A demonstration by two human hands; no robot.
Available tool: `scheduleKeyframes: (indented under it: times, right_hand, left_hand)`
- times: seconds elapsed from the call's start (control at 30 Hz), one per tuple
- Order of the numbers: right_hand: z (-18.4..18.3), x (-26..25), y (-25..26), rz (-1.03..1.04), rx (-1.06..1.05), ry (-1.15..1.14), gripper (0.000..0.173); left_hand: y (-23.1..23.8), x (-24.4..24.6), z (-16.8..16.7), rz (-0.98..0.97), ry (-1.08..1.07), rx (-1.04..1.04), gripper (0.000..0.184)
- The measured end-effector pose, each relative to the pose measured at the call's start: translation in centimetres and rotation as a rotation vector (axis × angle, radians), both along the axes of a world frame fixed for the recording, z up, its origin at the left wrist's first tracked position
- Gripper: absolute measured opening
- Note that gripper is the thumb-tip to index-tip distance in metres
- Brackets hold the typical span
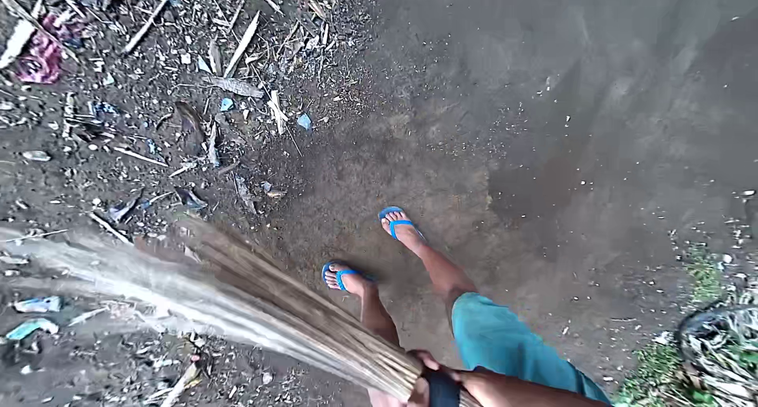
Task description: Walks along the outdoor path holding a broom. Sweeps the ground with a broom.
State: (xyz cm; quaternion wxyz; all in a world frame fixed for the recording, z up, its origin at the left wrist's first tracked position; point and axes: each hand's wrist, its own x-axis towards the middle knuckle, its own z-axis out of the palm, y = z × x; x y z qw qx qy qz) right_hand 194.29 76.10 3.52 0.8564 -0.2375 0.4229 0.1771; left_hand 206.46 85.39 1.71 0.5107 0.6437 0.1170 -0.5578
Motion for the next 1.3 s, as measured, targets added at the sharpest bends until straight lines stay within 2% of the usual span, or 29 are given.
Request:
scheduleKeyframes:
  times: [0.07,0.13,0.17,0.2,0.27,0.33,0.43,0.5,0.6,0.67,0.73,0.8,0.87,0.93,1.0,1.03,1.1,1.17,1.23,1.3]
  right_hand:
    - [3.1,-1.1,1.6,-0.106,-0.204,0.207,0.073]
    - [4.9,-1.4,1.7,-0.232,-0.305,0.414,0.072]
    - [5.5,-1.4,1.9,-0.308,-0.31,0.498,0.061]
    - [5.7,-1.2,2.1,-0.414,-0.298,0.562,0.043]
    - [4.2,0.0,1.4,-0.525,-0.245,0.615,0.017]
    - [0.8,2.9,0.3,-0.482,-0.152,0.568,0.015]
    - [-4.3,11.2,-0.3,-0.075,0.007,0.171,0.032]
    - [-6.3,17.8,0.9,0.202,0.048,-0.052,0.046]
    - [-7.2,23.8,2.1,0.373,0.103,-0.214,0.065]
    - [-5.7,23.5,2.3,0.319,0.161,-0.149,0.067]
    - [-2.4,20.9,2.3,0.167,0.146,0.004,0.062]
    - [1.6,17.6,3.6,0.011,-0.021,0.184,0.062]
    - [5.4,16.1,4.4,-0.02,-0.225,0.423,0.05]
    - [6.4,16.1,4.5,-0.066,-0.382,0.605,0.032]
    - [4.9,18.5,4.5,-0.144,-0.383,0.741,0.02]
    - [3.3,20.2,4.8,-0.137,-0.36,0.738,0.019]
    - [-0.2,24.5,5.8,0.037,-0.226,0.558,0.024]
    - [-3.1,30.5,6.6,0.366,-0.072,0.237,0.031]
    - [-4.2,36.5,7.8,0.623,0.026,-0.03,0.036]
    - [-4.9,39.4,8.7,0.699,0.05,-0.195,0.036]
  left_hand:
    - [-0.9,-1.7,-0.3,-0.056,0.24,-0.116,0.034]
    - [-4.0,-3.3,-1.6,-0.151,0.542,-0.179,0.04]
    - [-5.6,-3.6,-2.1,-0.218,0.691,-0.188,0.044]
    - [-6.8,-3.9,-2.8,-0.296,0.802,-0.188,0.047]
    - [-8.8,-3.6,-5.0,-0.383,0.886,-0.138,0.048]
    - [-8.7,-0.8,-6.9,-0.266,0.743,-0.001,0.041]
    - [-3.0,8.8,-8.1,0.09,0.398,0.076,0.042]
    - [1.5,14.8,-7.4,0.305,0.258,0.079,0.032]
    - [4.3,19.8,-5.9,0.496,0.117,0.123,0.024]
    - [4.3,19.7,-4.8,0.466,0.078,0.147,0.024]
    - [3.5,17.7,-3.3,0.357,0.137,0.08,0.034]
    - [2.3,15.0,-2.1,0.231,0.333,-0.034,0.049]
    - [0.5,12.4,-1.5,0.093,0.616,-0.115,0.054]
    - [-2.1,11.1,-2.3,-0.008,0.815,-0.148,0.044]
    - [-3.4,12.7,-4.1,-0.054,0.887,-0.121,0.026]
    - [-2.7,14.5,-5.1,-0.033,0.867,-0.077,0.023]
    - [1.6,19.1,-6.7,0.168,0.693,0.031,0.022]
    - [7.7,23.9,-7.2,0.482,0.453,0.105,0.025]
    - [12.3,28.2,-5.9,0.655,0.241,0.146,0.031]
    - [13.5,30.8,-4.4,0.738,0.077,0.16,0.036]
